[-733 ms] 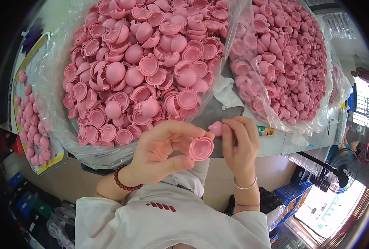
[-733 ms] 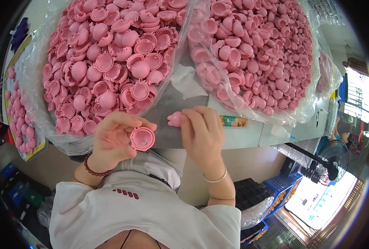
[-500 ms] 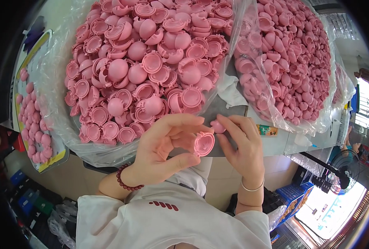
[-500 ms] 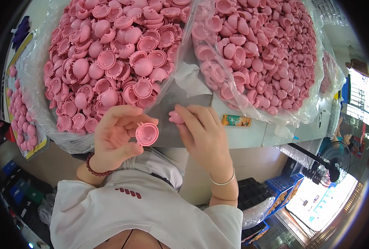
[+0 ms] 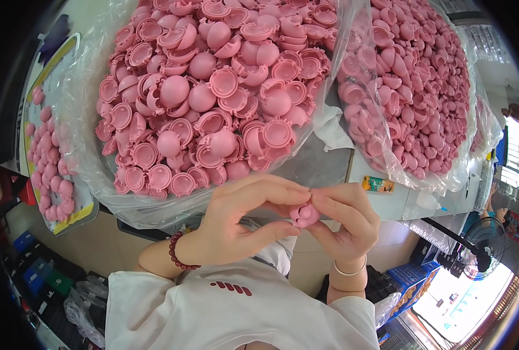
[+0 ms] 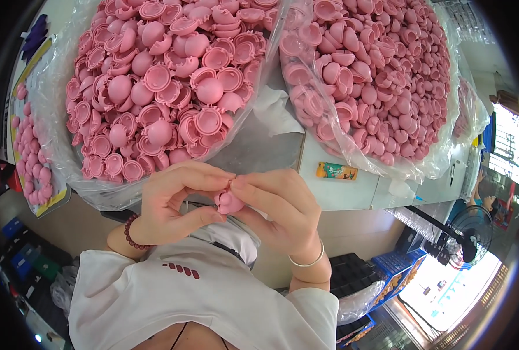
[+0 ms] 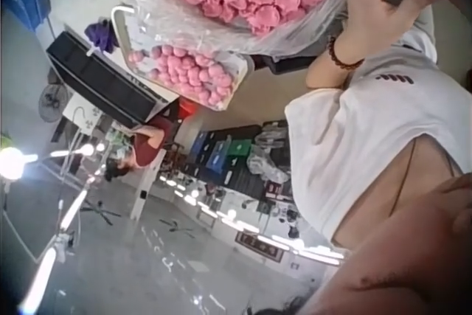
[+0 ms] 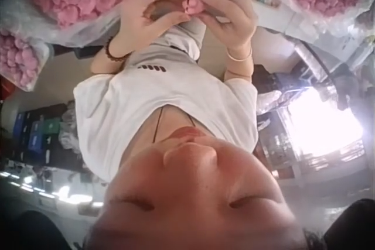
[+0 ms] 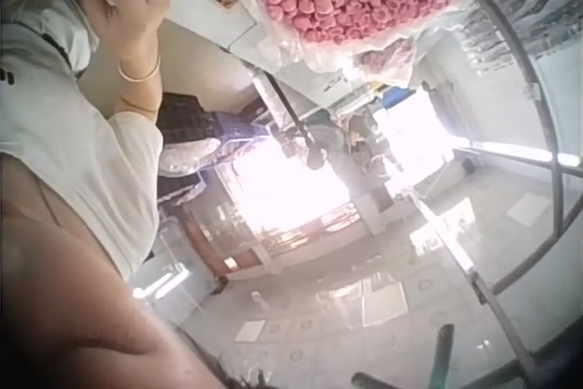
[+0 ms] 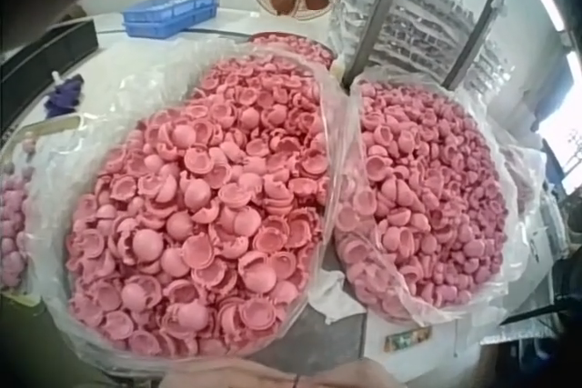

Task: Applying glue to plastic halves and joining them to assemble small toy pigs.

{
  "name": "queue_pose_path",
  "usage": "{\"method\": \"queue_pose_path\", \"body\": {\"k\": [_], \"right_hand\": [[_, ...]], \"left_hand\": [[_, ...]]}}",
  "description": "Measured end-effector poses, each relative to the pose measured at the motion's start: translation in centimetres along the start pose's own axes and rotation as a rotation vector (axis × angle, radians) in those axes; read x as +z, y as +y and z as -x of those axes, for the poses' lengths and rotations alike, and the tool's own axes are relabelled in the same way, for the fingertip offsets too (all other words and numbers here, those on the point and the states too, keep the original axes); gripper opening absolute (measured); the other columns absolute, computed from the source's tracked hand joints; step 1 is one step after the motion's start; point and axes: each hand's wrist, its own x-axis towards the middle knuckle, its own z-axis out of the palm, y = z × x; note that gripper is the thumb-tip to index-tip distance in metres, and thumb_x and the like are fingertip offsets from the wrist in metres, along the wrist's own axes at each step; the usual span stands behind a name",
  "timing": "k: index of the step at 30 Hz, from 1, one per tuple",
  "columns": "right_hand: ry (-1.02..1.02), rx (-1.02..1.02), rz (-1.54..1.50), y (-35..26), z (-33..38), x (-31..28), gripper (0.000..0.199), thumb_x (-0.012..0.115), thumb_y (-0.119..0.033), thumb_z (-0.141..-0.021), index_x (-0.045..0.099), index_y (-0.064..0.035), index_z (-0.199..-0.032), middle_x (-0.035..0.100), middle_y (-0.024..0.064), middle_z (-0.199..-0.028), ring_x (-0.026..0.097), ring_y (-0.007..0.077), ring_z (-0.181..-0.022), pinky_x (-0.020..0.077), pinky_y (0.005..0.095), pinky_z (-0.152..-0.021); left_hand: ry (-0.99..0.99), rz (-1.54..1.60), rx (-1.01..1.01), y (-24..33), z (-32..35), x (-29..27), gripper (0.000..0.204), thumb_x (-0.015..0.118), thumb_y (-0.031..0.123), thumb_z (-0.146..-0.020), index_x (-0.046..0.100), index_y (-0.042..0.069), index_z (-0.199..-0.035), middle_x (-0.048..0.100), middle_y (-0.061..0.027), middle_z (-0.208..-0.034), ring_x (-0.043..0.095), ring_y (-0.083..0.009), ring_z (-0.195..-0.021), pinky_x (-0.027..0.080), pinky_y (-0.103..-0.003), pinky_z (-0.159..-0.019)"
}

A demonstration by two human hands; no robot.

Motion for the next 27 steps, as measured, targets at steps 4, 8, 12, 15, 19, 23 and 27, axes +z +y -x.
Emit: {"method": "queue_pose_path", "body": {"k": [4, 8, 12, 15, 19, 23, 27], "right_hand": [[0.060, 0.031, -0.010, -0.2, 0.4, 0.2, 0.035, 0.076, -0.004, -0.053, 0.062, -0.0045, -0.085, 0.059, 0.0053, -0.077, 0.052, 0.0168, -0.063, 0.0408, 0.0228, -0.051], [0.024, -0.014, 0.066, -0.5, 1.4, 0.5, 0.039, 0.075, -0.002, -0.056, 0.055, -0.0033, -0.090, 0.056, 0.0061, -0.072, 0.050, 0.0151, -0.059, 0.0382, 0.0224, -0.050], [0.067, -0.043, -0.073, -0.9, 2.1, 1.0, 0.040, 0.071, 0.002, -0.061, 0.046, -0.0035, -0.092, 0.054, 0.0089, -0.070, 0.049, 0.0153, -0.059, 0.0381, 0.0246, -0.051], [0.095, -0.049, -0.013, -1.1, 1.9, 0.7, 0.039, 0.072, 0.002, -0.058, 0.048, -0.0068, -0.086, 0.057, 0.0038, -0.068, 0.052, 0.0167, -0.056, 0.0404, 0.0250, -0.048], [0.089, -0.050, -0.007, -0.7, 2.5, 0.2, 0.039, 0.072, 0.003, -0.056, 0.048, -0.0066, -0.086, 0.057, 0.0043, -0.068, 0.052, 0.0173, -0.056, 0.0408, 0.0254, -0.048], [0.098, -0.040, 0.022, -0.1, 2.9, 0.0, 0.033, 0.068, 0.004, -0.058, 0.048, -0.0040, -0.083, 0.054, 0.0072, -0.068, 0.050, 0.0176, -0.057, 0.0390, 0.0257, -0.049], [0.170, 0.007, 0.045, 0.3, 3.2, 0.2, 0.033, 0.069, 0.006, -0.052, 0.051, -0.0056, -0.077, 0.055, 0.0052, -0.067, 0.051, 0.0181, -0.055, 0.0394, 0.0255, -0.048]], "left_hand": [[-0.011, -0.048, 0.054, -0.1, -0.3, 0.0, 0.038, 0.069, 0.001, -0.067, 0.054, -0.003, -0.102, 0.050, -0.0189, -0.108, 0.055, -0.0199, -0.093, 0.047, -0.027, -0.077], [-0.026, -0.135, 0.129, 0.0, -0.7, 0.0, 0.044, 0.072, 0.004, -0.064, 0.055, -0.002, -0.105, 0.054, -0.0181, -0.106, 0.055, -0.0202, -0.092, 0.045, -0.028, -0.078], [0.014, -0.155, 0.111, -0.2, -0.5, 0.0, 0.048, 0.074, 0.007, -0.061, 0.056, -0.002, -0.105, 0.057, -0.0173, -0.101, 0.056, -0.0210, -0.091, 0.044, -0.030, -0.077], [0.148, 0.025, 0.007, -0.6, -0.2, 0.7, 0.047, 0.074, 0.008, -0.060, 0.057, -0.003, -0.102, 0.060, -0.0166, -0.098, 0.057, -0.0206, -0.088, 0.044, -0.028, -0.074], [0.106, -0.148, 0.151, -0.7, -0.5, 0.1, 0.044, 0.074, 0.007, -0.060, 0.058, -0.003, -0.099, 0.061, -0.0161, -0.094, 0.059, -0.0205, -0.083, 0.045, -0.027, -0.070], [0.074, -0.238, 0.260, -0.2, -0.6, -0.1, 0.040, 0.074, 0.007, -0.060, 0.060, -0.004, -0.096, 0.062, -0.0164, -0.092, 0.060, -0.0203, -0.075, 0.046, -0.027, -0.064], [0.072, -0.218, 0.304, -0.3, -0.5, -0.3, 0.039, 0.074, 0.010, -0.061, 0.060, -0.003, -0.095, 0.062, -0.0171, -0.091, 0.059, -0.0199, -0.071, 0.046, -0.027, -0.062]]}}
